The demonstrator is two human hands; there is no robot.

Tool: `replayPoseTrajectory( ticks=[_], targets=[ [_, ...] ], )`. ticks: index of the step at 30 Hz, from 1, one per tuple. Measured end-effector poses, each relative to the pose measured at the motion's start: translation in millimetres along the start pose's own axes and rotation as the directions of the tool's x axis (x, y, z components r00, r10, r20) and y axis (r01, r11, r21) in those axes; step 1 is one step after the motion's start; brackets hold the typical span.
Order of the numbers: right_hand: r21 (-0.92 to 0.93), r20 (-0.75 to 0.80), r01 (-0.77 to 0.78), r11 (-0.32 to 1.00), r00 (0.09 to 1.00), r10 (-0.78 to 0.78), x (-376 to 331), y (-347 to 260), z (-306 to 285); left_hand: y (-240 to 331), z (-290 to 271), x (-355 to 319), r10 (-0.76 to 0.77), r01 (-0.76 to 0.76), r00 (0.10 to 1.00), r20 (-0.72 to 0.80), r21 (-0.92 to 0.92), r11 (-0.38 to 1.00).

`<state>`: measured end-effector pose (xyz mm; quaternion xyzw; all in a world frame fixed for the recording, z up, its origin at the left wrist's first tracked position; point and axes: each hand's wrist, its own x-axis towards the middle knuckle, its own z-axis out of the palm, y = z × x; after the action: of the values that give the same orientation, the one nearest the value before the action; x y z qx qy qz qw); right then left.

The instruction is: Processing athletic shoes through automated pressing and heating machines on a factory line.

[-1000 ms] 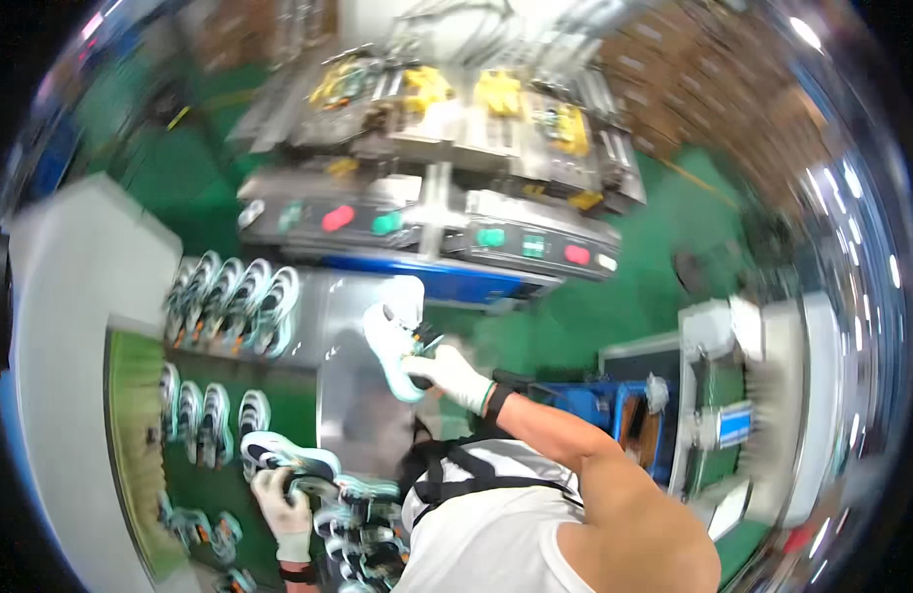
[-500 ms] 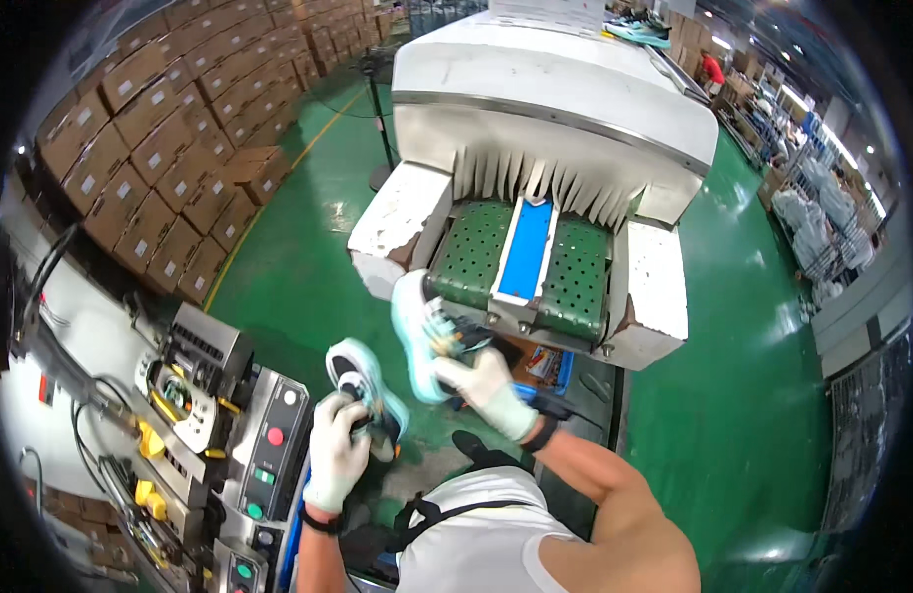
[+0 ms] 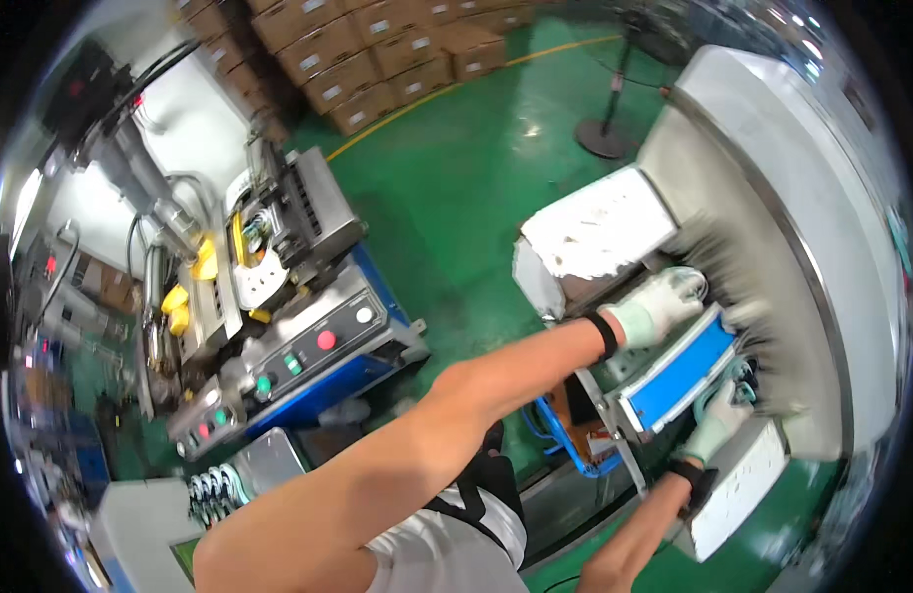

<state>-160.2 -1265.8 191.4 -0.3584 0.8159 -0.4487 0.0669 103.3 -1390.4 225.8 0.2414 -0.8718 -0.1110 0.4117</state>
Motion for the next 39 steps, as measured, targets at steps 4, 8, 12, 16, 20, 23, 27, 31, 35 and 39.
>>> replayPoseTrajectory(
  ticks=[4,8,12,16,20,23,27,31,35,39],
  targets=[
    [-0.066,-0.232,0.287,0.956,0.927,-0.295,-60.7,-95.8,7.5,61.3,-80.6,-76.4,-0.167,0.152,0.985,-0.046,-0.225,0.962],
    [0.575,0.299,0.426,0.698,0.685,-0.664,-195.7,-161.8,85.7,105.3,-140.7,-284.2,-0.618,0.597,0.785,-0.051,-0.204,0.775],
    [0.271,0.939,-0.321,0.907,-0.12,-0.323,-359.8,-156.9,159.0,224.8,-209.4,-522.1,-0.922,0.988,0.133,-0.362,-0.025,0.153],
    [0.196,0.865,-0.038,0.98,-0.465,-0.191,-493.5,-145.5,182.5,416.4,-230.8,-692.9,-0.533,0.903,-0.429,-0.729,-0.341,-0.262],
    [0.225,0.822,0.266,0.937,-0.568,-0.037,-583.9,-131.8,182.2,615.9,-177.8,-760.2,0.122,0.466,-0.825,-0.552,-0.786,-0.405],
    [0.319,0.785,0.437,0.841,-0.619,0.023,-628.3,-127.9,179.6,724.5,-72.6,-813.5,0.445,0.248,-0.796,-0.409,-0.893,-0.376],
    [0.316,0.855,0.705,0.634,-0.501,0.131,-659.3,-133.9,149.6,818.5,9.8,-857.3,0.783,0.027,-0.604,-0.149,-0.986,-0.167],
    [0.188,0.875,0.845,0.501,-0.375,0.305,-650.8,-138.3,147.3,880.5,-1.8,-922.7,0.779,0.057,-0.579,-0.241,-0.965,-0.256],
    [0.193,0.878,0.902,0.386,-0.335,0.343,-685.5,-142.6,134.0,916.0,15.5,-963.7,0.734,0.152,-0.587,-0.343,-0.936,-0.316],
    [0.519,0.757,0.804,0.29,-0.59,0.28,-744.5,-155.6,131.5,900.5,-7.1,-956.6,0.657,0.165,-0.553,-0.513,-0.84,-0.517]
  ],
)
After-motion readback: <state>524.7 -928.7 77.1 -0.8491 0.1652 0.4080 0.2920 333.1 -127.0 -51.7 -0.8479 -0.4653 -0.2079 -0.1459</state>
